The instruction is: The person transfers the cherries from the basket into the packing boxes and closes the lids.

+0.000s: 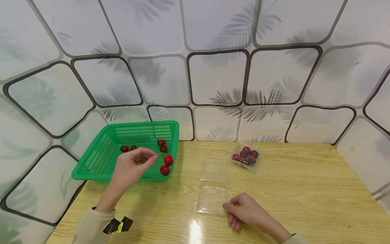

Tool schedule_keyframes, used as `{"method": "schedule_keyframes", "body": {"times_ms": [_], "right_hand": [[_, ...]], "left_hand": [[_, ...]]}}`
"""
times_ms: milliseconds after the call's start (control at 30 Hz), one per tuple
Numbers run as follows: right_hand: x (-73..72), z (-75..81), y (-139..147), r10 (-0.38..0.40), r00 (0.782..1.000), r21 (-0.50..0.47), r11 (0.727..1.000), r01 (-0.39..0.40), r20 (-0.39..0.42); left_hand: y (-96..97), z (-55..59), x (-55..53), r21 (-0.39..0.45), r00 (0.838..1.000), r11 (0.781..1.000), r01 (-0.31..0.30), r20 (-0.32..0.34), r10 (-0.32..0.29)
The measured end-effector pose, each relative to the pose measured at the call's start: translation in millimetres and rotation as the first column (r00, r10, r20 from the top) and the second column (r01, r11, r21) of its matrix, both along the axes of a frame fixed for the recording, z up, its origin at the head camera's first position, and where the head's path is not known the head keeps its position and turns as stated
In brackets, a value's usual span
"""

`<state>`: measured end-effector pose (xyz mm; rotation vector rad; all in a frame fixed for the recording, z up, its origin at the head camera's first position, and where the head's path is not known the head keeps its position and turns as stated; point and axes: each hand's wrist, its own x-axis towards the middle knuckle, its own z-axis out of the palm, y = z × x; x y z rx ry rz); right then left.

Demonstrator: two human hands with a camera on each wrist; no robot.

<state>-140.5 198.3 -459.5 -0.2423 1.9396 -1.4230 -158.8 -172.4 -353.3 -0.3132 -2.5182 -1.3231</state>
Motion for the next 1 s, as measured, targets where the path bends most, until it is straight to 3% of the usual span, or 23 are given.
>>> {"method": "schedule_keyframes", "body": {"times_ms": [200, 533, 800, 1000], "right_hand": [[0.8, 1.6, -1, 0.012, 1.000, -0.021, 1.000, -0.012, -0.006], [1.3, 2.2, -4, 0.005, 1.000, -0.011, 1.000, -0.005, -0.003], [1.2, 0.1, -3, 0.003, 1.000, -0.017, 1.000, -0.003, -0.002], [1.9, -0.9, -4, 0.002, 1.000, -0.006, 1.000, -0.003, -0.008]], "left_hand": [[9.2, -1.6, 3.2, 0.014, 1.000, 1.000, 0.017, 0.022, -0.017], [32.8, -13.6, 4.3, -0.011, 0.992, 0.992, 0.122, 0.045, -0.122], [57.2, -26.1, 9.3, -0.005, 0.962, 0.966, 0.257, 0.097, -0.256], [72.9, -35.8, 14.9, 0.009, 0.943, 0.952, 0.305, 0.139, -0.304]]}}
